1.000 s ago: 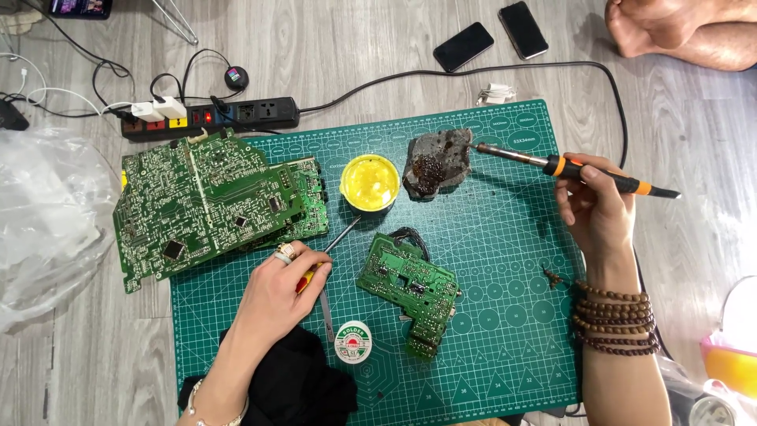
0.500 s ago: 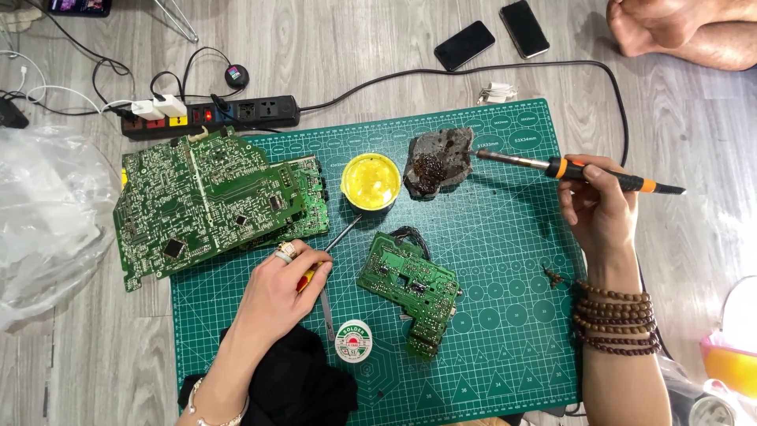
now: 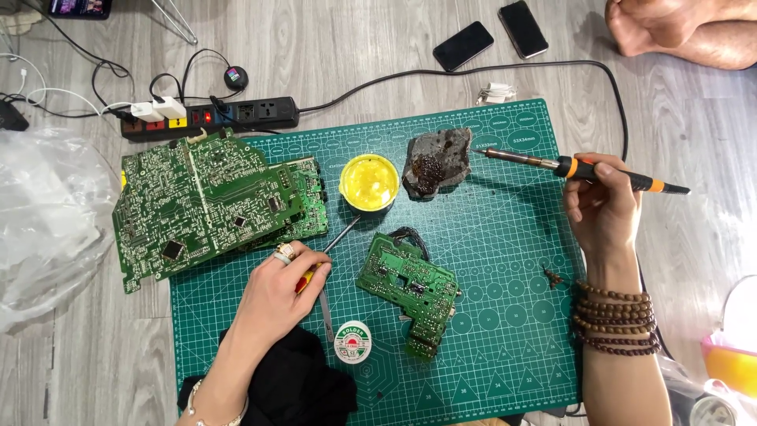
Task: Soldering electronic components onto a printed circuit board using a soldering iron and flux.
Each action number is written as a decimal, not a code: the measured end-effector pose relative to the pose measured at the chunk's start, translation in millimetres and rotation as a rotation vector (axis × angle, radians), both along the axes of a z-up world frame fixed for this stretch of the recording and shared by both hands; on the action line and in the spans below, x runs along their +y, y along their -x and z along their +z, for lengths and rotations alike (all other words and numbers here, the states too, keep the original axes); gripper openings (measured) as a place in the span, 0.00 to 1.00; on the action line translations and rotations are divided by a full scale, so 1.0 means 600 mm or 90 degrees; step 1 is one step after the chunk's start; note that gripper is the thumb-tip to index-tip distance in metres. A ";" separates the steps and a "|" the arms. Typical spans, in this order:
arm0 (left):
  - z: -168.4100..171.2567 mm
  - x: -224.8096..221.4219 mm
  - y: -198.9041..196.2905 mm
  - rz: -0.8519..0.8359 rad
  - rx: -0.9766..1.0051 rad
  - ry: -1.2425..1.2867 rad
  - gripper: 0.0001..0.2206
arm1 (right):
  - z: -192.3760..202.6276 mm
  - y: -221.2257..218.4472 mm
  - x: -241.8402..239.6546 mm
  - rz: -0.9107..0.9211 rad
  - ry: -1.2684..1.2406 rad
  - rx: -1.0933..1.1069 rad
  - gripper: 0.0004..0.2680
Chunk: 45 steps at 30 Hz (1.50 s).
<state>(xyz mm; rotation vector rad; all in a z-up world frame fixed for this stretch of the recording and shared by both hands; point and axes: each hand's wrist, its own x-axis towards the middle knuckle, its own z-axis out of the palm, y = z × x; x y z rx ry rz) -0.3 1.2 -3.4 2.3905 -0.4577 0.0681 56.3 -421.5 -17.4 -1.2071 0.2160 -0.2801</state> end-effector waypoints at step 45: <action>0.034 -0.026 0.013 -0.074 -0.152 -0.024 0.05 | 0.057 0.051 -0.012 -0.068 -0.043 -0.028 0.07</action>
